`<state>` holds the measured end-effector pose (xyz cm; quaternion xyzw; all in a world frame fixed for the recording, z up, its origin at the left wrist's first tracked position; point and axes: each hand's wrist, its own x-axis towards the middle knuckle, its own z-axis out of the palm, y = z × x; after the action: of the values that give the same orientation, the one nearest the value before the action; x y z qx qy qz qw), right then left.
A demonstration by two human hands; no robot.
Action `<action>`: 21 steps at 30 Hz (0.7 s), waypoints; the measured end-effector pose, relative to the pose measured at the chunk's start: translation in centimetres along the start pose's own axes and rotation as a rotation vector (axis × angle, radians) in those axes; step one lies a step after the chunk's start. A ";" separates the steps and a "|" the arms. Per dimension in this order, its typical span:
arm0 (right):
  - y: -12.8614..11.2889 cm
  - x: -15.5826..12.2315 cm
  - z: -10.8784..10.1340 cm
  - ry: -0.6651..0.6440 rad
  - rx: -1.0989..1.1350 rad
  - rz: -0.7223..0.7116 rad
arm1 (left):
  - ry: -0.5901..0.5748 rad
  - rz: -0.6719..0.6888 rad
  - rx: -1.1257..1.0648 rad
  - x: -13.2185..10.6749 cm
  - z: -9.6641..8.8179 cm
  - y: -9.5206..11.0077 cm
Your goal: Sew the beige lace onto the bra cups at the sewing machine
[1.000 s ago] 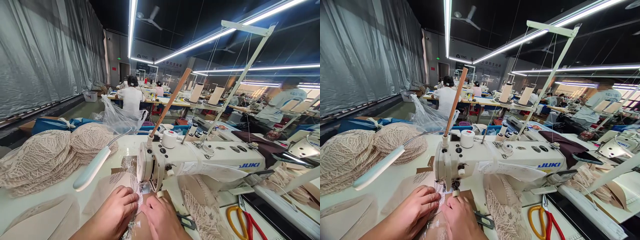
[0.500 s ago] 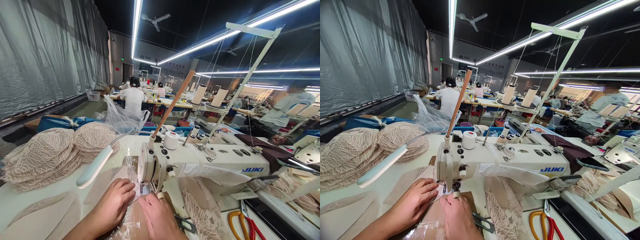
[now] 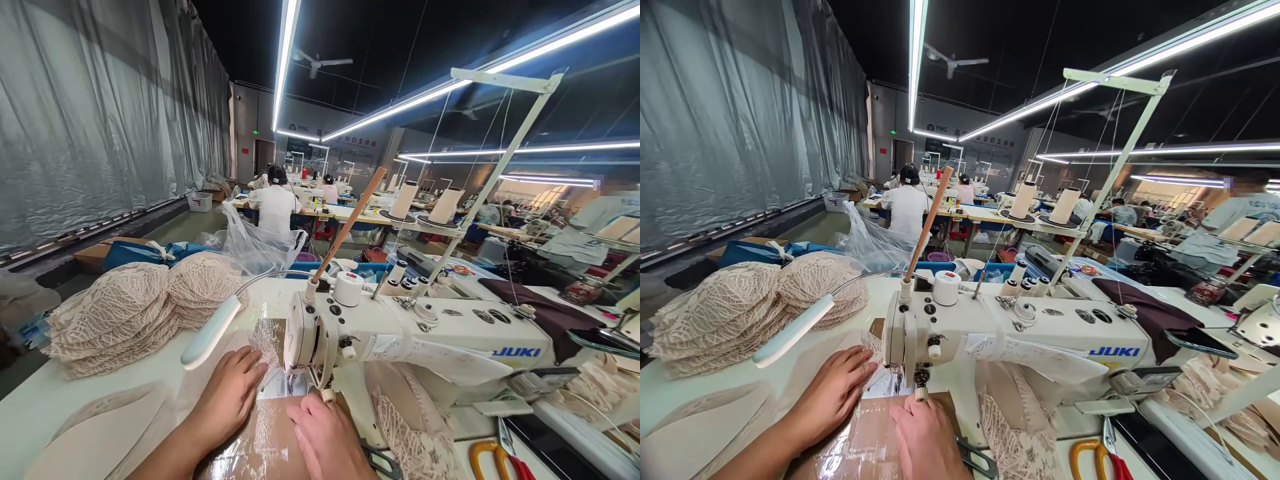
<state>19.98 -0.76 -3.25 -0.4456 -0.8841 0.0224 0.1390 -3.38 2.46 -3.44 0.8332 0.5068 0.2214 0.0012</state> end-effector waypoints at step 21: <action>0.0 -0.5 -0.4 0.055 0.116 -0.072 | -0.024 -0.854 0.022 -14.8 -10.6 -8.5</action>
<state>20.39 -1.20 -3.02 -0.4050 -0.8927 0.0564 0.1895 -20.25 -8.29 -1.29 0.5511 0.8085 0.1860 0.0899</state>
